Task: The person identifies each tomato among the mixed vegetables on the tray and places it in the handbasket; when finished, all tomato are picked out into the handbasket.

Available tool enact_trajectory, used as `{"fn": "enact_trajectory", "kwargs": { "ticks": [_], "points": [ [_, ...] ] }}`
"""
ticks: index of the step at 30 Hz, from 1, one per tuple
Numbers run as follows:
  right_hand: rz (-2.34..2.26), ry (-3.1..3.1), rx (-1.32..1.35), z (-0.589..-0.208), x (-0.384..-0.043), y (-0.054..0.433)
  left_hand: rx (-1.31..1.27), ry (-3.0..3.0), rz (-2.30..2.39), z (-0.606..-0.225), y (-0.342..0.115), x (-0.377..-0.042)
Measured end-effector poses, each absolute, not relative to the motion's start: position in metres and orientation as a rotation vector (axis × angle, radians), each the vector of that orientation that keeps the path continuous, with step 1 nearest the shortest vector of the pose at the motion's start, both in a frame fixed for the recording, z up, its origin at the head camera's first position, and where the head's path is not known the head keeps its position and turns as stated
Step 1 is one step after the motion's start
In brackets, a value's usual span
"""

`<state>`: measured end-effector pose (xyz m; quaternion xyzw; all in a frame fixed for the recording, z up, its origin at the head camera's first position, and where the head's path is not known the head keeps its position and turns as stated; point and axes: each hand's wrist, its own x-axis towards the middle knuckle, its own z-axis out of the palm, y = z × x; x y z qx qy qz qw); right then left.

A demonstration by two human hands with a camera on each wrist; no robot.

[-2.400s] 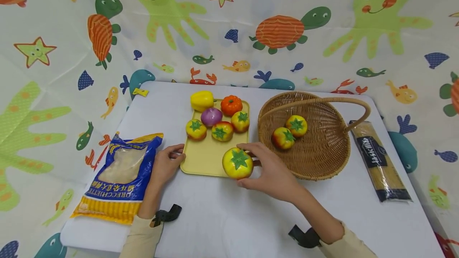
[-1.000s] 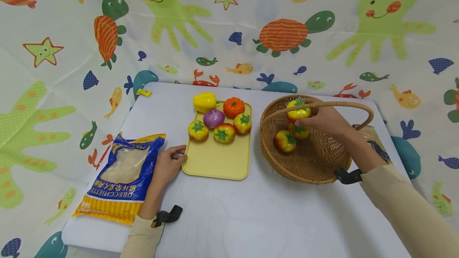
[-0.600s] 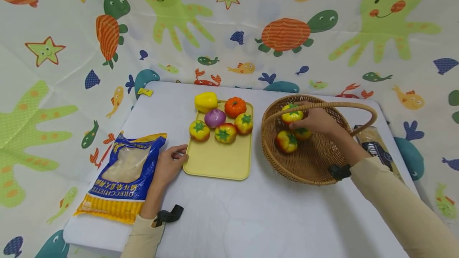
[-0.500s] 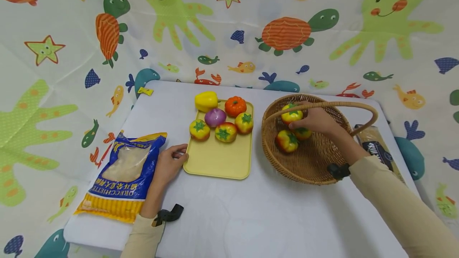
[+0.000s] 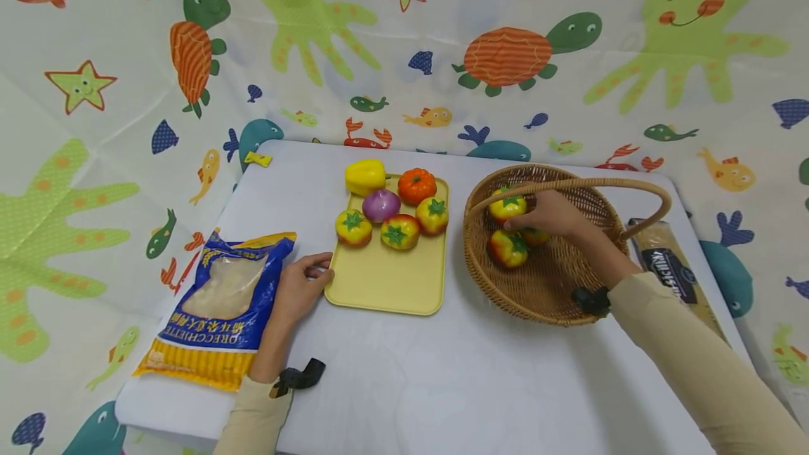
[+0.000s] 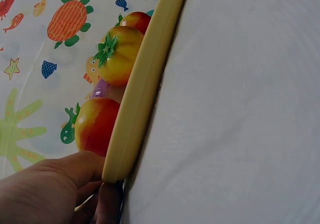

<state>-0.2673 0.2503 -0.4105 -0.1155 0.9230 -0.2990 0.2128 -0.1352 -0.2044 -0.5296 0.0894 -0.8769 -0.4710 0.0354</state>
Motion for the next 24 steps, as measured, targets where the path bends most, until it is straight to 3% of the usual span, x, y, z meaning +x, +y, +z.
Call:
{"fn": "enact_trajectory", "kwargs": {
  "ticks": [24],
  "points": [
    [-0.862, 2.555, -0.352, -0.4178, -0.2673, 0.2475, 0.277, -2.68, -1.438, -0.5297, -0.2054, -0.1358]
  ]
}}
